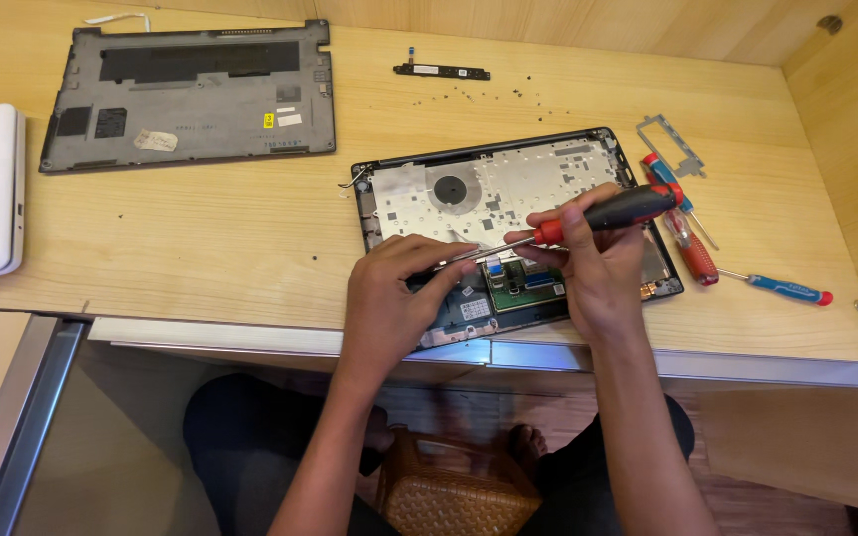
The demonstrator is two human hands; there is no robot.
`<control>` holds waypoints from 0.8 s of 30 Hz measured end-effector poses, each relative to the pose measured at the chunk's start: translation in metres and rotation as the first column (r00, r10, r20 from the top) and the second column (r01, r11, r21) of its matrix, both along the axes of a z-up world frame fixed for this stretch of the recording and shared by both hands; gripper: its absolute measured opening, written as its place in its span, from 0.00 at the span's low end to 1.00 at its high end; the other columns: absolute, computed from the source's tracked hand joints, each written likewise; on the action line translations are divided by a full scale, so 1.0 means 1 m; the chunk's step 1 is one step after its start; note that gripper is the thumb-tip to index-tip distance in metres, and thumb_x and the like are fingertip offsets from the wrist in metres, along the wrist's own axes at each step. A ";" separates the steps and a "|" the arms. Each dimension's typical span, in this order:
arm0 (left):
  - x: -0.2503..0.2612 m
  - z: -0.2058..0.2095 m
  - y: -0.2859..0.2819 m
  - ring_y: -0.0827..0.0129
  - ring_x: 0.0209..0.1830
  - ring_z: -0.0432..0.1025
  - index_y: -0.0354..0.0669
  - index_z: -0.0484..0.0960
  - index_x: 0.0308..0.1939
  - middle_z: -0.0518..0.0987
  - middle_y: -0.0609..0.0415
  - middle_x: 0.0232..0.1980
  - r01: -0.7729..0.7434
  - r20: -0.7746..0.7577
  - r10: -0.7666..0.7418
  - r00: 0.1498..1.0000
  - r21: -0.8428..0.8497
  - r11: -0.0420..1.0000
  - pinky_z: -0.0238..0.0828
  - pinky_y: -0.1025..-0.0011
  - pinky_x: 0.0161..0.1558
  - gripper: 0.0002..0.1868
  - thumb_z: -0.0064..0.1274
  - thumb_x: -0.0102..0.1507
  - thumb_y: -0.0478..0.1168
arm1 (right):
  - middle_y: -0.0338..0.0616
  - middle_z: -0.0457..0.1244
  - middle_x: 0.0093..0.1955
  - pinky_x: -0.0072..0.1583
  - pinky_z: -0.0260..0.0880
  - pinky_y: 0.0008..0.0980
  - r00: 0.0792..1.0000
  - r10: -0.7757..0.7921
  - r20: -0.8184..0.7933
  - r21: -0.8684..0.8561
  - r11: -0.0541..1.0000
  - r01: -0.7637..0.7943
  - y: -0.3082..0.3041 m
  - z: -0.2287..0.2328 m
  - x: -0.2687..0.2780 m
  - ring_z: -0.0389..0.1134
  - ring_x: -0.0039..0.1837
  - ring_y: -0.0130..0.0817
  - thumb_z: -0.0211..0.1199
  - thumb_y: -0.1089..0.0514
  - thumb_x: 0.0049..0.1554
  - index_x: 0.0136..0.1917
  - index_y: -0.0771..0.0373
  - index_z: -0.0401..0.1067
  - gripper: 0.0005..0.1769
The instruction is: The person uses a screwdriver to unscrew components from the internal circuit board of a disassembled laptop. They carefully remove screws and place them on the wooden desk next to the laptop chassis.
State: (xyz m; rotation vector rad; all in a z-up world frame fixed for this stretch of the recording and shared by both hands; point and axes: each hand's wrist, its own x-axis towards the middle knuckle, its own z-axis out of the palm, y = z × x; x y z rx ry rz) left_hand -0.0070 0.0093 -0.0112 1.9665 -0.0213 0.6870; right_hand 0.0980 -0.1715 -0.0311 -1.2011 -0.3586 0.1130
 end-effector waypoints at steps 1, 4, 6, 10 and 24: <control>0.000 0.000 -0.001 0.62 0.34 0.79 0.54 0.89 0.41 0.84 0.56 0.32 0.001 -0.003 -0.001 1.000 0.002 1.000 0.74 0.68 0.43 0.10 0.65 0.57 0.36 | 0.59 0.68 0.44 0.46 0.82 0.44 1.000 -0.001 -0.003 0.002 1.000 0.001 -0.001 -0.001 0.001 0.75 0.45 0.51 0.58 0.52 0.62 0.48 0.59 0.57 0.13; 0.001 0.001 -0.002 0.66 0.33 0.79 0.54 0.89 0.40 0.85 0.57 0.32 -0.027 -0.011 0.026 1.000 -0.049 0.998 0.75 0.72 0.41 0.11 0.66 0.55 0.35 | 0.59 0.68 0.44 0.46 0.81 0.44 0.999 0.045 0.017 -0.030 0.999 -0.044 -0.002 0.001 -0.001 0.75 0.45 0.50 0.60 0.56 0.61 0.47 0.60 0.57 0.13; 0.003 0.001 -0.003 0.67 0.33 0.79 0.51 0.89 0.38 0.85 0.54 0.31 -0.039 0.030 0.043 0.999 -0.124 0.992 0.77 0.73 0.39 0.11 0.68 0.53 0.32 | 0.61 0.67 0.43 0.47 0.81 0.46 0.996 0.082 0.035 -0.058 0.995 -0.080 0.001 0.007 -0.005 0.75 0.45 0.52 0.64 0.61 0.57 0.48 0.63 0.56 0.16; 0.002 0.008 -0.006 0.64 0.32 0.80 0.52 0.89 0.37 0.85 0.54 0.31 -0.028 0.035 0.031 0.999 -0.094 0.995 0.78 0.70 0.39 0.13 0.70 0.50 0.34 | 0.60 0.67 0.41 0.45 0.81 0.45 0.998 0.049 0.028 0.014 0.999 -0.050 -0.003 0.000 -0.001 0.75 0.43 0.53 0.63 0.64 0.59 0.46 0.62 0.55 0.15; 0.002 0.006 -0.007 0.62 0.31 0.79 0.52 0.89 0.32 0.84 0.58 0.27 -0.064 0.071 0.063 0.996 0.022 0.998 0.75 0.70 0.40 0.05 0.66 0.55 0.35 | 0.61 0.69 0.37 0.41 0.81 0.49 0.998 -0.052 0.022 0.031 0.998 0.052 0.003 0.005 -0.009 0.75 0.38 0.50 0.64 0.67 0.57 0.41 0.63 0.57 0.14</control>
